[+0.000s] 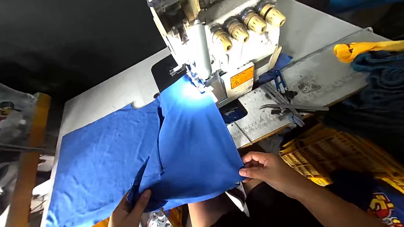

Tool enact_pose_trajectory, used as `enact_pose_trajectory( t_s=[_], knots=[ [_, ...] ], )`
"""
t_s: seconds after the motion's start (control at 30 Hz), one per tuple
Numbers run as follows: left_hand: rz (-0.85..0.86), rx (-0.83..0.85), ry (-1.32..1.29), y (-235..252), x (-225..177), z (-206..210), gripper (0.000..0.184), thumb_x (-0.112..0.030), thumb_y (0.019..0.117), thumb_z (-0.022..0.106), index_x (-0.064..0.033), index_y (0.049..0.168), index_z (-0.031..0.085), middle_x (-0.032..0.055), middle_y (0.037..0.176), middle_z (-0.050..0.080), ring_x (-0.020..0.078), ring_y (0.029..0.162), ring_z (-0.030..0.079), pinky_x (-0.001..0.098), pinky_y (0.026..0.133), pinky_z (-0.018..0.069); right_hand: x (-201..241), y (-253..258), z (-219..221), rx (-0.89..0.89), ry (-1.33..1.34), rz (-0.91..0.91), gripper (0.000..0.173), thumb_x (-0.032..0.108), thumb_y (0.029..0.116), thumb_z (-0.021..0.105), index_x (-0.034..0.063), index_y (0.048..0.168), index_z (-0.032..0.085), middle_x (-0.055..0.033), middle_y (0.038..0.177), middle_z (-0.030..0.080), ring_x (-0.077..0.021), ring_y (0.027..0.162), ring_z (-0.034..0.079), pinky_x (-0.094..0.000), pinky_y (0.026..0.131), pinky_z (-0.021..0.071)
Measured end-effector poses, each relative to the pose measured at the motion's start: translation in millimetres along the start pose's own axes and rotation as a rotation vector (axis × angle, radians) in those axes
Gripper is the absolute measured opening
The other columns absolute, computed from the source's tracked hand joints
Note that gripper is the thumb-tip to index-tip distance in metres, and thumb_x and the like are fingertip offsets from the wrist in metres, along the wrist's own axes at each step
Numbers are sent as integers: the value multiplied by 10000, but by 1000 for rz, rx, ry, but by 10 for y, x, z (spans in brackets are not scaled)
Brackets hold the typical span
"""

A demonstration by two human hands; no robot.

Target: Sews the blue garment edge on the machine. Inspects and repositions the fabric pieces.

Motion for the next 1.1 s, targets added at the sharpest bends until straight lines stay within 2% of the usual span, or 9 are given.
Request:
enact_pose_trajectory(
  t_s=[0.2, 0.4, 0.47, 0.53, 0.6, 0.7, 0.83, 1.0, 1.1],
  knots=[
    [3, -179, -21, -11, 101, 130, 234, -216, 971, 677, -12, 1086, 682, 6, 912, 733, 41, 842, 705, 261, 791, 600, -87, 20, 5, -24, 2, -1, 121, 88, 929, 721, 29, 1032, 698, -50, 929, 737, -139, 825, 735, -295, 804, 631],
    [95, -273, -51, -84, 51, 178, 242, -181, 993, 637, 13, 1136, 659, -2, 949, 724, -2, 864, 687, 221, 804, 585, -96, -4, -2, -20, 16, -36, 107, 76, 935, 715, 18, 1025, 708, -50, 890, 747, -132, 778, 734, -280, 772, 630],
    [180, -309, -99, -109, 45, 189, 277, -142, 1003, 611, 55, 1197, 613, 18, 1008, 715, -16, 908, 681, 197, 835, 580, -72, -48, -4, -12, 11, -45, 129, 95, 933, 721, 16, 1035, 708, -41, 900, 745, -129, 790, 736, -287, 773, 636],
    [275, -375, -114, -147, -12, 202, 364, -102, 1012, 582, 144, 1274, 525, 70, 1089, 683, -47, 982, 648, 162, 897, 547, -11, -108, -10, 7, 0, -55, 160, 127, 930, 728, 21, 1048, 709, -37, 918, 748, -135, 803, 743, -306, 771, 647],
    [376, -446, -63, -214, -75, 203, 398, -88, 1013, 571, 212, 1259, 483, 119, 1106, 660, -72, 1023, 617, 136, 932, 514, 25, -204, -14, 39, 24, -83, 175, 148, 930, 727, 29, 1056, 706, -33, 928, 747, -144, 809, 744, -322, 763, 648],
    [398, -522, -12, -309, -164, 203, 403, -73, 1005, 564, 256, 1220, 474, 177, 1085, 645, -86, 1027, 594, 116, 941, 483, 49, -328, -10, 68, 106, -130, 163, 128, 928, 730, 37, 1060, 704, -27, 916, 750, -145, 789, 743, -326, 738, 650],
    [452, -536, -78, -289, -207, 204, 359, -24, 988, 546, 272, 1168, 449, 98, 1065, 655, -114, 1016, 600, 114, 933, 502, 152, -394, 9, 79, 119, -179, 139, 42, 929, 708, 30, 1068, 703, -10, 922, 759, -126, 789, 744, -321, 744, 649],
    [448, -544, -34, -130, -314, 154, 434, -76, 1006, 570, 274, 1223, 435, 121, 1128, 657, -105, 1053, 600, 128, 963, 498, 360, -288, 47, 55, 136, -231, 169, -6, 933, 684, 17, 1101, 683, -4, 947, 758, -113, 791, 741, -311, 738, 648],
    [483, -534, -32, 55, -398, 123, 393, -127, 1009, 594, 198, 1201, 486, 8, 1089, 662, -123, 1020, 600, 122, 932, 513, 506, -143, 58, 41, 157, -266, 167, 7, 934, 694, 26, 1100, 690, -5, 977, 743, -114, 789, 736, -311, 729, 656]
  ],
)
Point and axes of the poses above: each hand's wrist, its own y-axis towards the middle knuckle, its own z-axis out of the palm, x = y × z, the point moved 4 cm from there along y, towards the middle knuckle
